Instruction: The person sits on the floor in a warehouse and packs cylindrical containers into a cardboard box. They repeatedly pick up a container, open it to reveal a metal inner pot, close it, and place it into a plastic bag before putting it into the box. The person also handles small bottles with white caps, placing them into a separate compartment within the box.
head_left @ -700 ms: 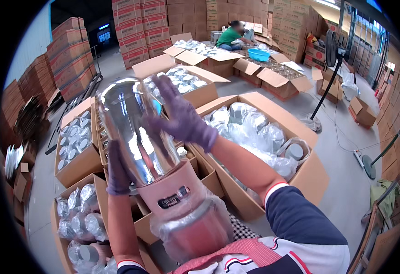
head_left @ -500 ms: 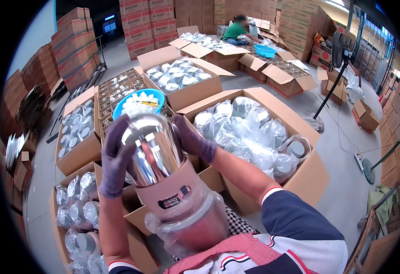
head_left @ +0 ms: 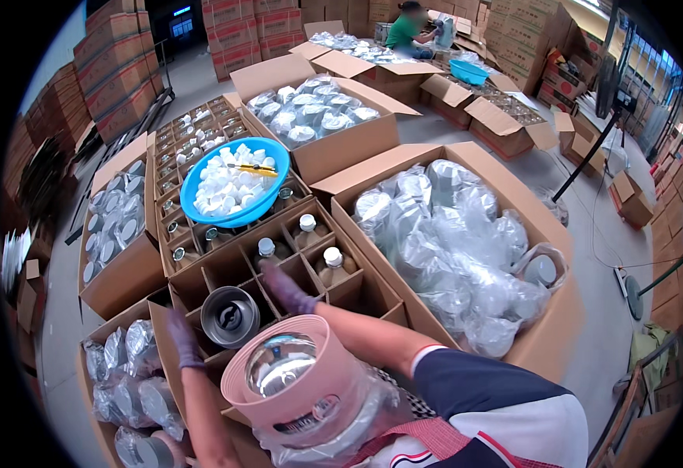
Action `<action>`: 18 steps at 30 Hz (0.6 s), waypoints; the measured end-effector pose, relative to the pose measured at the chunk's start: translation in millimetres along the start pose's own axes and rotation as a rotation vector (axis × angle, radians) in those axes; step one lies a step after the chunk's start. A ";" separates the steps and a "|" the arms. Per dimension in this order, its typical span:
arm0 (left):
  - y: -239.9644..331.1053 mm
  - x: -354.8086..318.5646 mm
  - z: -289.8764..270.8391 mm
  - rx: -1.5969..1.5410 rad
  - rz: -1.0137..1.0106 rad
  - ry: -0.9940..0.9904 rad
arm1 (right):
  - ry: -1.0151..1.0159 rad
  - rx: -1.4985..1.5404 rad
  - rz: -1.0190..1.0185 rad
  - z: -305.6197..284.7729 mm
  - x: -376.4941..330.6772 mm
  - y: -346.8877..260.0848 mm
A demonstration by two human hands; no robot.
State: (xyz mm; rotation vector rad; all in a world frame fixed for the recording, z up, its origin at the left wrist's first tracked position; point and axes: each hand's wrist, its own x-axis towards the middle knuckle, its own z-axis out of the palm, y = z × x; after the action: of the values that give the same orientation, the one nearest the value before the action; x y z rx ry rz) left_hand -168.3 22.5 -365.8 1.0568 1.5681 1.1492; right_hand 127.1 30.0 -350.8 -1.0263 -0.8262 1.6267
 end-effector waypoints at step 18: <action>220.8 -201.3 78.9 0.102 0.894 -0.543 | -0.548 -0.295 -0.556 -22.8 -153.9 -150.9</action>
State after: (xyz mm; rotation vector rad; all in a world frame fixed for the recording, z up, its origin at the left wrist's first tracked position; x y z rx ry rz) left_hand -17.5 -108.9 -130.2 2.0425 0.7122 1.1787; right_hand 227.1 -77.4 -191.4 -0.4578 -1.5964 1.3224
